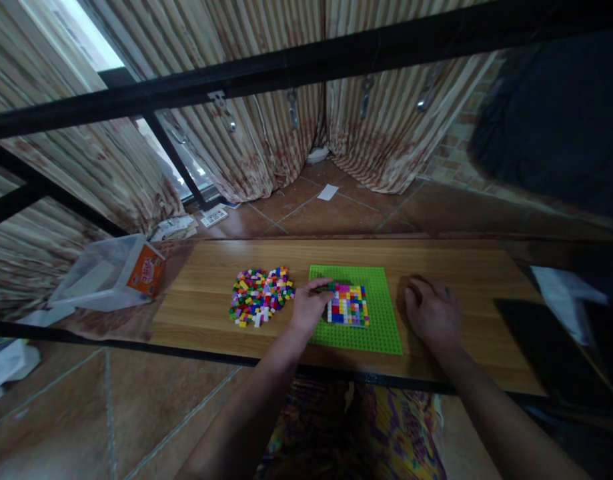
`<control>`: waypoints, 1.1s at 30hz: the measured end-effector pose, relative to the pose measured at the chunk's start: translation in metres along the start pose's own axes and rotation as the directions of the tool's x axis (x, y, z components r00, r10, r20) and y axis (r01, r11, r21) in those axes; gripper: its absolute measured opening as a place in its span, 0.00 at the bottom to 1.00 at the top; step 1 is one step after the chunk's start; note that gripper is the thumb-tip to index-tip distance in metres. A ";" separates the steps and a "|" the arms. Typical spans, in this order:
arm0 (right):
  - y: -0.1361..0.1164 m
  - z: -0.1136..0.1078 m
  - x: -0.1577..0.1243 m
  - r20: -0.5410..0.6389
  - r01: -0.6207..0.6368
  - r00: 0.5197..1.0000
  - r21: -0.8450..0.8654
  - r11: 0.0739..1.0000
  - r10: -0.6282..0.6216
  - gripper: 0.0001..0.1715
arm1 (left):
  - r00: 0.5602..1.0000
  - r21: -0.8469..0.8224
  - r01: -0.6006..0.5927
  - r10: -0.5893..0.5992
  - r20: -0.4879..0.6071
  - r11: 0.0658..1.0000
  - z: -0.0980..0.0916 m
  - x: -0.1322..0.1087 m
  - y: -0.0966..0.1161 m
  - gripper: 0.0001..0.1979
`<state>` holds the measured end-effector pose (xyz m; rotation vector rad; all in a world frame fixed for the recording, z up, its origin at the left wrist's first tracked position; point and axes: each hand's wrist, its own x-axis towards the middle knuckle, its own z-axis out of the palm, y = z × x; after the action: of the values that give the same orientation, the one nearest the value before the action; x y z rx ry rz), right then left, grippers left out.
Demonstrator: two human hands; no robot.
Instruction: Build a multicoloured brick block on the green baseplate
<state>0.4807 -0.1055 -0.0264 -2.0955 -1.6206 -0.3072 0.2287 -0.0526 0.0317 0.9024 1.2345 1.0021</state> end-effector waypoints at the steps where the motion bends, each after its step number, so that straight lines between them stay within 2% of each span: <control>1: 0.000 0.000 0.000 0.005 -0.001 1.000 -0.002 1.000 0.001 0.20 | 1.000 0.001 -0.003 0.003 -0.007 1.000 0.001 0.000 0.000 0.16; 7: 0.001 0.000 0.000 0.030 -0.007 1.000 -0.019 1.000 0.007 0.21 | 1.000 0.017 0.001 -0.001 -0.015 1.000 0.003 0.003 0.000 0.15; 15: 0.003 0.002 0.000 0.005 0.012 1.000 -0.001 1.000 -0.012 0.20 | 1.000 0.009 -0.024 0.024 -0.001 1.000 0.001 0.001 -0.003 0.15; 18: 0.003 0.003 0.000 0.002 0.014 1.000 -0.014 1.000 -0.014 0.20 | 0.990 0.008 -0.135 0.135 -0.046 0.991 -0.013 -0.006 0.003 0.16; 21: 0.004 0.003 0.000 0.001 0.006 1.000 -0.014 1.000 -0.006 0.20 | 0.977 0.030 -0.195 0.196 -0.082 0.980 -0.038 -0.011 0.010 0.14; 25: 0.004 0.003 -0.001 0.005 0.009 1.000 0.003 1.000 -0.009 0.20 | 0.945 0.182 -0.247 0.278 -0.171 0.952 -0.074 -0.014 0.013 0.08; 27: 0.004 0.003 -0.001 0.002 0.015 1.000 0.013 1.000 -0.015 0.20 | 0.932 0.287 -0.260 0.317 -0.174 0.922 -0.086 -0.015 0.008 0.06; 29: 0.004 0.003 -0.001 0.006 0.019 1.000 0.018 1.000 -0.019 0.20 | 0.922 0.422 -0.281 0.365 -0.132 0.862 -0.091 -0.019 0.001 0.07; 33: 0.004 0.002 -0.001 0.017 0.009 1.000 0.011 1.000 -0.009 0.21 | 0.896 0.689 -0.372 0.434 0.092 0.622 -0.081 -0.027 -0.008 0.11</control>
<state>0.4844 -0.1059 -0.0299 -2.0889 -1.6380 -0.2830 0.1477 -0.0795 0.0223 1.8223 1.5539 0.9214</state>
